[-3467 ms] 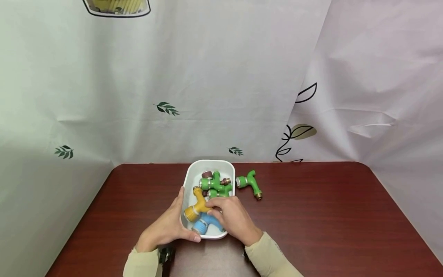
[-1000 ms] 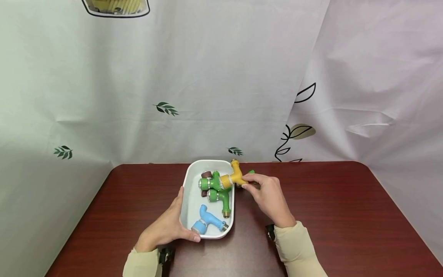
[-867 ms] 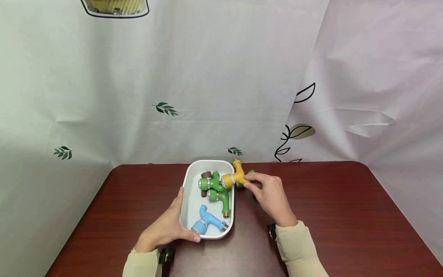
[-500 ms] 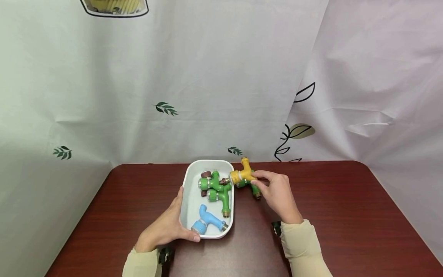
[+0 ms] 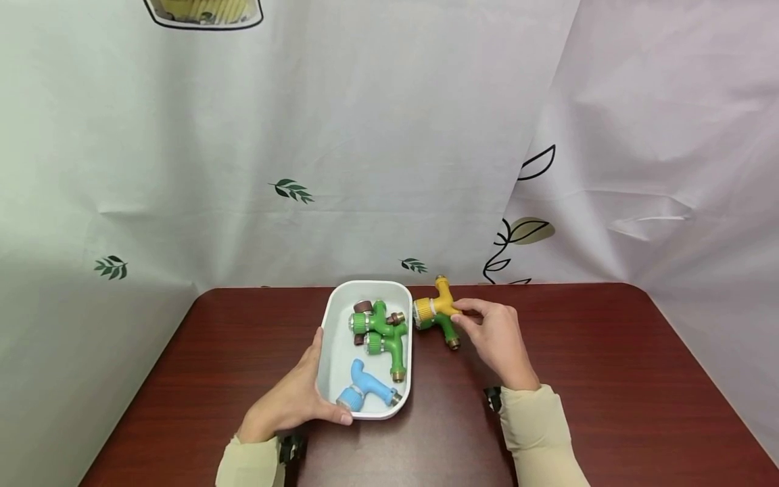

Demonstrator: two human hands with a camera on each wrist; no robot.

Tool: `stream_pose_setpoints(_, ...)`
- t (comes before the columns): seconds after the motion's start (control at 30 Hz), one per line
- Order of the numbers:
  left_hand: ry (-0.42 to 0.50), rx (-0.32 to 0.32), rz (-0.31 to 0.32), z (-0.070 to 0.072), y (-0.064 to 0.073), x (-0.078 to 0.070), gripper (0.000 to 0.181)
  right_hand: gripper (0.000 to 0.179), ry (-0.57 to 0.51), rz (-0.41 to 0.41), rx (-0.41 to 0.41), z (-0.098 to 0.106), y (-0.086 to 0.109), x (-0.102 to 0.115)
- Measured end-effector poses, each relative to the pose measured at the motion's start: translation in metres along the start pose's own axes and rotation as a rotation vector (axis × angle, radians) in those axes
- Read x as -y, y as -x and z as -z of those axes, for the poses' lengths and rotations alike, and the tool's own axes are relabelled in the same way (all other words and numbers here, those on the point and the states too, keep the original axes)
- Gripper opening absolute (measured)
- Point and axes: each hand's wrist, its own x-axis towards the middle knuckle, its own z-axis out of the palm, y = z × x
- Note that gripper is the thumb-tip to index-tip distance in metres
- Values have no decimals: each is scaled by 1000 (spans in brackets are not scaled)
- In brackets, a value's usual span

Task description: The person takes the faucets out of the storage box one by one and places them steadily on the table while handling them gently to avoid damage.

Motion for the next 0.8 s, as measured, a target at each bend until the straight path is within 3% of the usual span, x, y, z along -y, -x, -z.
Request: stream_pose_setpoints(0.8,0,13,26,0,-1,-1,156,19,25,-91,-5,11,-3,-19)
